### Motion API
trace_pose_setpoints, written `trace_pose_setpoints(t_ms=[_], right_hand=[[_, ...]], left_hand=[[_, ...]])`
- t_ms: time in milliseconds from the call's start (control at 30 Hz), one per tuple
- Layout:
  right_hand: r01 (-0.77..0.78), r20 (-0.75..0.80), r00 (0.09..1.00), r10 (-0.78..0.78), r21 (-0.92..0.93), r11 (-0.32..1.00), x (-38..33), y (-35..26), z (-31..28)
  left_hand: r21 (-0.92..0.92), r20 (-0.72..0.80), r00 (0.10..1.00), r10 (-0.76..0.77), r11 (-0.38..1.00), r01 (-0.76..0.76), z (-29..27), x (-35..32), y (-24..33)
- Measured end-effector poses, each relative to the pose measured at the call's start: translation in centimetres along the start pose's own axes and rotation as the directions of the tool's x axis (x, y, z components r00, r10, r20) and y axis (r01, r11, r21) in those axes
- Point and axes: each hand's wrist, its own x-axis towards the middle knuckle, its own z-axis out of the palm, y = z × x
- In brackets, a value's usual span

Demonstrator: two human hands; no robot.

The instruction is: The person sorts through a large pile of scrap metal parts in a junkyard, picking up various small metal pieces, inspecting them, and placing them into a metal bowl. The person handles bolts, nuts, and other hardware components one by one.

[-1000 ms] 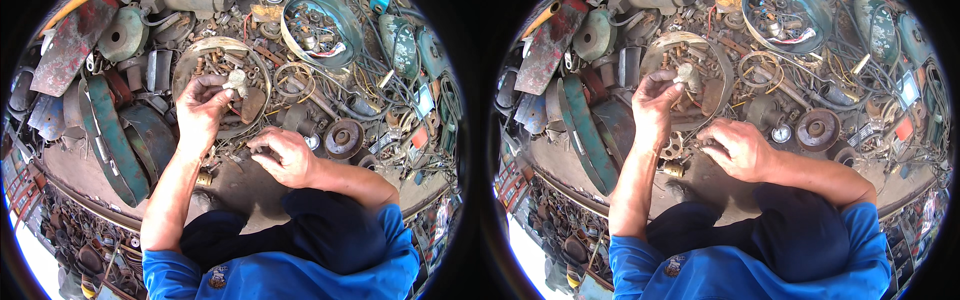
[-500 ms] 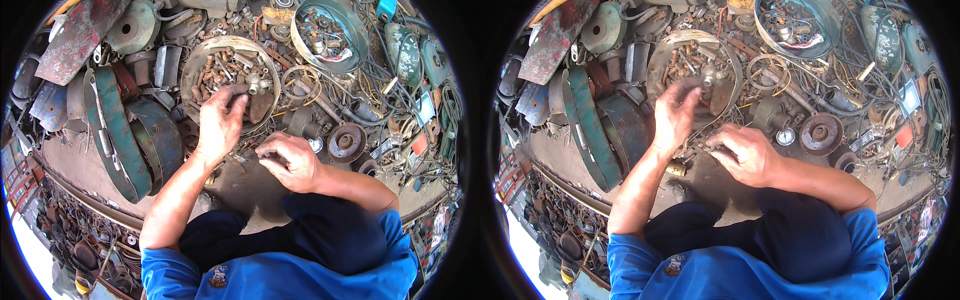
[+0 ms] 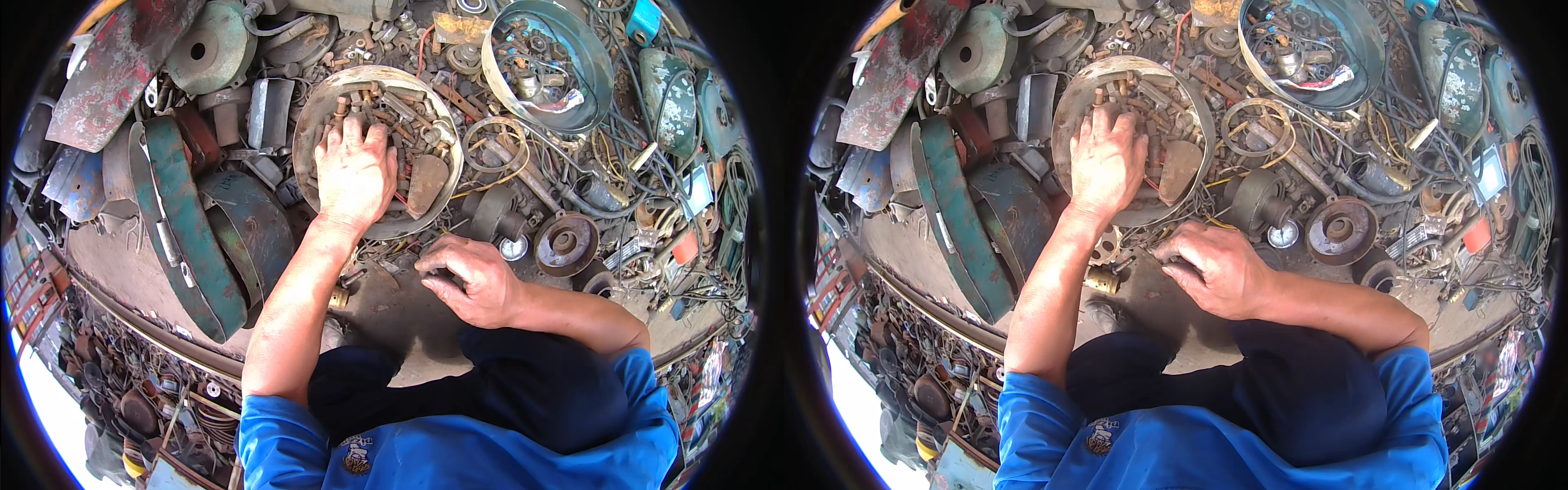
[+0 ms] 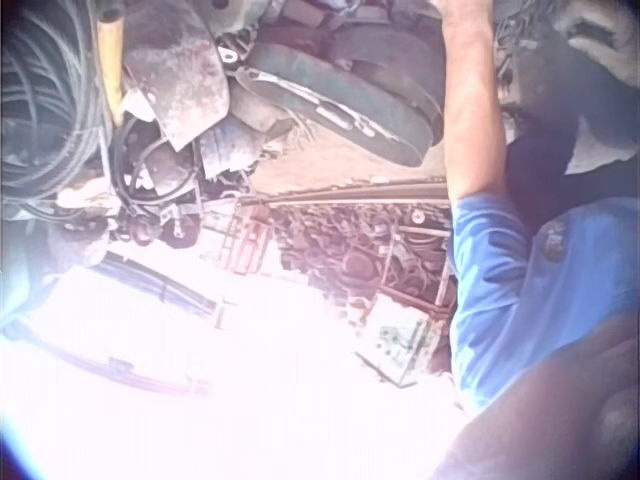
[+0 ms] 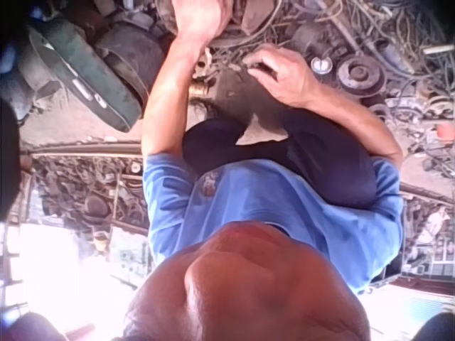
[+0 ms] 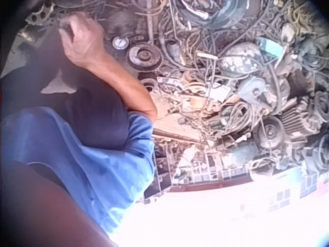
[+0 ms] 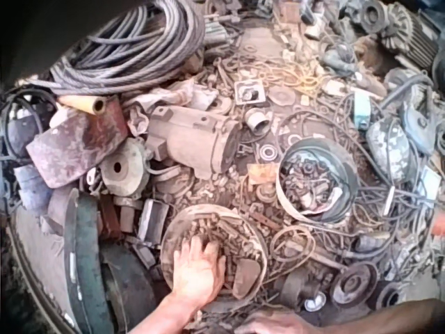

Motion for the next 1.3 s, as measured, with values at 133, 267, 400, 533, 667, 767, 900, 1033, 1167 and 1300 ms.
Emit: trace_pose_setpoints(t_ms=[133,267,400,533,667,767,900,1033,1167,1300], right_hand=[[0.006,0.008,1.0,-0.006,0.003,1.0,0.3,0.0,-0.1],[0.012,0.022,1.0,-0.012,0.011,1.0,0.5,-0.1,-0.1],[-0.005,0.024,1.0,0.005,0.007,1.0,0.4,-0.3,-0.1],[0.01,0.04,0.999,-0.009,-0.006,1.0,0.1,-0.6,-0.1],[0.018,0.04,0.999,-0.017,-0.023,1.0,0.1,-0.7,-0.1],[0.04,0.028,0.999,-0.039,-0.017,0.999,0.1,-0.8,0.0],[0.018,0.03,0.999,-0.018,-0.007,1.0,0.1,-0.9,0.3],[0.038,0.039,0.999,-0.037,-0.02,0.999,-0.2,-0.9,0.2],[0.031,0.024,0.999,-0.03,-0.027,0.999,-0.3,-0.8,-0.1],[0.023,0.014,1.0,-0.022,-0.028,0.999,-0.3,-0.7,-0.4]], left_hand=[[-0.243,0.122,0.977,0.172,0.96,-0.139,-2.0,-2.9,1.8],[-0.384,0.084,0.983,0.164,0.915,-0.12,-2.5,-4.0,2.1],[-0.165,-0.088,0.991,0.099,0.98,-0.112,-1.4,-1.7,-0.5],[0.083,-0.022,0.986,0.167,0.983,-0.164,-0.5,0.1,-0.9],[-0.297,0.105,0.965,0.241,0.934,-0.2,-2.0,-2.1,1.0],[-0.5,0.14,0.935,0.326,0.838,-0.218,-3.1,-3.1,1.5],[-0.304,-0.007,1.0,-0.029,0.952,0.026,-2.5,0.7,-1.6],[-0.028,0.226,0.971,0.073,0.997,-0.068,-0.7,4.0,-3.0],[0.153,0.35,0.931,0.1,0.975,-0.162,-0.8,5.2,-2.8],[0.226,0.37,0.92,0.132,0.947,-0.227,-1.3,5.7,-2.5]])
